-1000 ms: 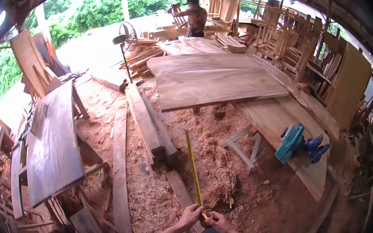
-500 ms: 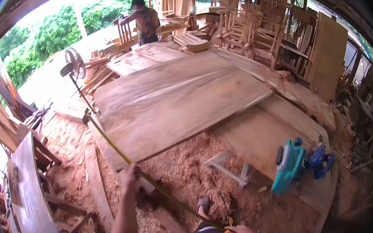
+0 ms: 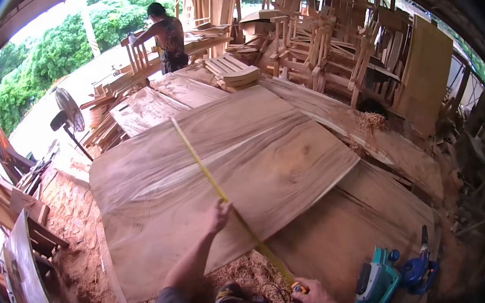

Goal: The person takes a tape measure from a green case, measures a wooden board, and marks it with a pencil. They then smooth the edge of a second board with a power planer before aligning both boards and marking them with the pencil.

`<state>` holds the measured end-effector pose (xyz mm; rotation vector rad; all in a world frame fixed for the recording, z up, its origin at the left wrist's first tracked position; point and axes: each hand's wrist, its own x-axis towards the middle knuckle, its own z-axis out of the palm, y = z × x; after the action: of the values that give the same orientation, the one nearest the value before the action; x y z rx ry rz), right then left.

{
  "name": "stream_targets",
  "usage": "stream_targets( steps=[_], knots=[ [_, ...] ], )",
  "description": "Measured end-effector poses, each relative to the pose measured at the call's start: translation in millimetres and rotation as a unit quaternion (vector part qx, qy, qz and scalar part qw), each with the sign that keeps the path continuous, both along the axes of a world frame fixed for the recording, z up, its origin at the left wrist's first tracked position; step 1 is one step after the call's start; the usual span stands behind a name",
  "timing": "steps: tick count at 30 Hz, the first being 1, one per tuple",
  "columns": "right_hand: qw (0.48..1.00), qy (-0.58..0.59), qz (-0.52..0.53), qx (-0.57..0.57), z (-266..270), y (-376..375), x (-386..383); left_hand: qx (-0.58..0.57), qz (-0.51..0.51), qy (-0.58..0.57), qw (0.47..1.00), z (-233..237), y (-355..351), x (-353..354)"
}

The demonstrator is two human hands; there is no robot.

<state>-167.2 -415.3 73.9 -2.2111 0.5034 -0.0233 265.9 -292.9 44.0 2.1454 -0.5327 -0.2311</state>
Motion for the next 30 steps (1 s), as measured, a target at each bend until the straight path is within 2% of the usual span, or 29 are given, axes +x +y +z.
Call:
stream_targets(
  steps=[1,3,4,5,6,11,15,18,20,23,30],
  knots=[
    [0.999,0.009,-0.036,0.037,19.6,-8.6,23.5,0.067,-0.031,0.019,0.997,27.3,-22.0,2.4],
    [0.997,0.034,-0.063,0.034,36.6,-30.3,66.1,0.029,-0.045,-0.213,0.976,-29.1,-65.7,35.2],
    [0.996,0.046,-0.076,0.028,40.5,-40.5,84.4,0.059,-0.059,-0.185,0.979,-23.7,-82.5,43.1],
    [0.995,0.001,-0.092,-0.021,39.7,-47.7,100.1,0.087,-0.072,-0.156,0.981,-15.8,-100.2,54.3],
    [0.995,0.009,-0.095,-0.014,39.6,-56.7,116.3,0.119,-0.088,-0.125,0.981,-11.3,-114.9,65.3],
    [0.992,0.033,-0.121,0.018,46.9,-86.1,164.4,0.128,-0.082,-0.161,0.975,-4.2,-158.5,95.7],
    [0.988,0.072,-0.133,0.009,51.1,-99.7,139.0,0.167,-0.096,-0.187,0.963,7.8,-160.6,92.5],
    [0.963,0.176,-0.122,0.162,58.8,-113.5,124.9,0.176,-0.092,-0.220,0.955,8.6,-164.1,92.7],
    [0.986,0.105,-0.131,0.013,49.3,-113.0,113.7,0.197,-0.099,-0.221,0.950,14.7,-166.0,87.7],
    [0.983,0.124,-0.133,-0.034,55.6,-119.8,117.5,0.227,-0.109,-0.221,0.942,12.3,-168.7,85.8],
    [0.972,0.153,-0.164,-0.064,53.0,-116.8,114.1,0.261,-0.117,-0.228,0.931,14.9,-172.4,81.9]
  ],
)
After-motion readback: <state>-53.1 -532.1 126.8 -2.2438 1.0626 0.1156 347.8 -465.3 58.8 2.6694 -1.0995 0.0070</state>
